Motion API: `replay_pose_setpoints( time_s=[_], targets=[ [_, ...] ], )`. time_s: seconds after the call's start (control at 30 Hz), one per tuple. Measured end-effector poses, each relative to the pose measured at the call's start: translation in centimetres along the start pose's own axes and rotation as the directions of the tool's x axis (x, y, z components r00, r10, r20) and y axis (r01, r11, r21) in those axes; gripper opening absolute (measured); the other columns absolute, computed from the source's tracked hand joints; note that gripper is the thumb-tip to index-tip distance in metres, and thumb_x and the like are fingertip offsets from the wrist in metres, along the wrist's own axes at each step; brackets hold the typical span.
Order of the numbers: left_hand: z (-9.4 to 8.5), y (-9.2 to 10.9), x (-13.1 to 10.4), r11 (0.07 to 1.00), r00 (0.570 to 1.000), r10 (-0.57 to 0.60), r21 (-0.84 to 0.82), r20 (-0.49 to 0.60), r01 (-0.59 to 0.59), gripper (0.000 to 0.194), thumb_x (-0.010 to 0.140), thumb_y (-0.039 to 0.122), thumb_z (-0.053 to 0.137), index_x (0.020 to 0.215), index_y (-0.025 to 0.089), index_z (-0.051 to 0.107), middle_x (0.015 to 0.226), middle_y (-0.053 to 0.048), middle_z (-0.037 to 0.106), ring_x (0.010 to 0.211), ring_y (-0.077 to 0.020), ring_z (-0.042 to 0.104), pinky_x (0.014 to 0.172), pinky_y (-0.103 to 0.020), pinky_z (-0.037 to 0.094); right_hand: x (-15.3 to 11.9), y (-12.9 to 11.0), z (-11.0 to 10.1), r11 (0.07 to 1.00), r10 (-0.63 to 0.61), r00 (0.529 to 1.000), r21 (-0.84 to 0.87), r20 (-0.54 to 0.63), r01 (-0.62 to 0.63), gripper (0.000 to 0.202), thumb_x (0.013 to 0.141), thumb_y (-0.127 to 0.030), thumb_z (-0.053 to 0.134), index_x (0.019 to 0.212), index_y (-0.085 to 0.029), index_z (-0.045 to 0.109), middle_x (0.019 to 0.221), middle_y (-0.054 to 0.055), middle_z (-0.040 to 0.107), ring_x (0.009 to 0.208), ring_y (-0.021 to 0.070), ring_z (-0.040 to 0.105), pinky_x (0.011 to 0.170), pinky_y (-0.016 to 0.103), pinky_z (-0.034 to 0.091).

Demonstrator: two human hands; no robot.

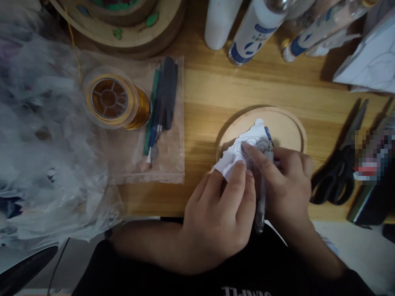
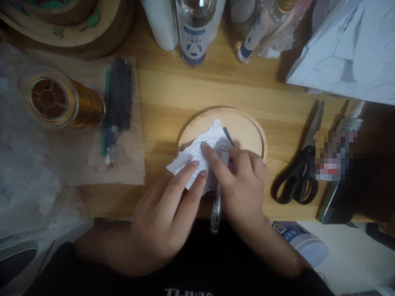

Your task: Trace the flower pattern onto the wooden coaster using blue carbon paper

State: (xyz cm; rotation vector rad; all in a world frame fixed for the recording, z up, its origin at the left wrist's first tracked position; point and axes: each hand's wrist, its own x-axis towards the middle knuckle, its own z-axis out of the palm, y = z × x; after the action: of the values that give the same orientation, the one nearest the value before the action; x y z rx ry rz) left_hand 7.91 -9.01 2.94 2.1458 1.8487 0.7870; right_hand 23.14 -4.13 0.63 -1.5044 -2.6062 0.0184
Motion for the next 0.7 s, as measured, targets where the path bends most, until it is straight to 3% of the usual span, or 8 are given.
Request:
replay_pose_setpoints(
  time_s=[0.23,0.43,0.7],
  targets=[
    [0.15,-0.3,-0.16,0.99,0.993,0.078,0.107,0.092,-0.088,0.026,0.093,0.009,0.049,0.107,0.003,0.069,0.124,-0.021,0.066,0.097,-0.0313,0.073,0.078,-0.039,0.064,0.06,0.13,-0.35,1.0,-0.028,0.999,0.0,0.036,0.028,0.04,0.091,-0.021,0.059,0.129,-0.032,0.055,0.099,0.007,0.056,0.092,0.0239,0.05,0.073,0.035,0.048],
    [0.14,-0.01,-0.36,0.976,0.982,0.115,0.168,0.147,-0.14,0.032,0.096,0.008,0.041,0.111,-0.001,0.067,0.124,-0.023,0.065,0.112,-0.0324,0.067,0.09,-0.039,0.06,0.09,0.38,-0.38,1.0,-0.024,0.998,0.012,0.052,0.024,0.051,0.091,-0.023,0.058,0.14,-0.037,0.05,0.099,0.007,0.056,0.09,0.0228,0.049,0.074,0.034,0.05],
    [-0.09,0.42,-0.36,0.966,0.963,0.174,0.152,0.206,-0.207,0.037,0.096,0.005,0.034,0.113,-0.007,0.065,0.119,-0.021,0.069,0.122,-0.0341,0.058,0.101,-0.037,0.055,0.15,-0.09,-0.38,1.0,0.01,0.999,0.019,0.051,-0.011,0.039,0.094,-0.03,0.054,0.132,-0.034,0.056,0.099,0.009,0.054,0.09,0.0254,0.049,0.076,0.04,0.05]
  ],
)
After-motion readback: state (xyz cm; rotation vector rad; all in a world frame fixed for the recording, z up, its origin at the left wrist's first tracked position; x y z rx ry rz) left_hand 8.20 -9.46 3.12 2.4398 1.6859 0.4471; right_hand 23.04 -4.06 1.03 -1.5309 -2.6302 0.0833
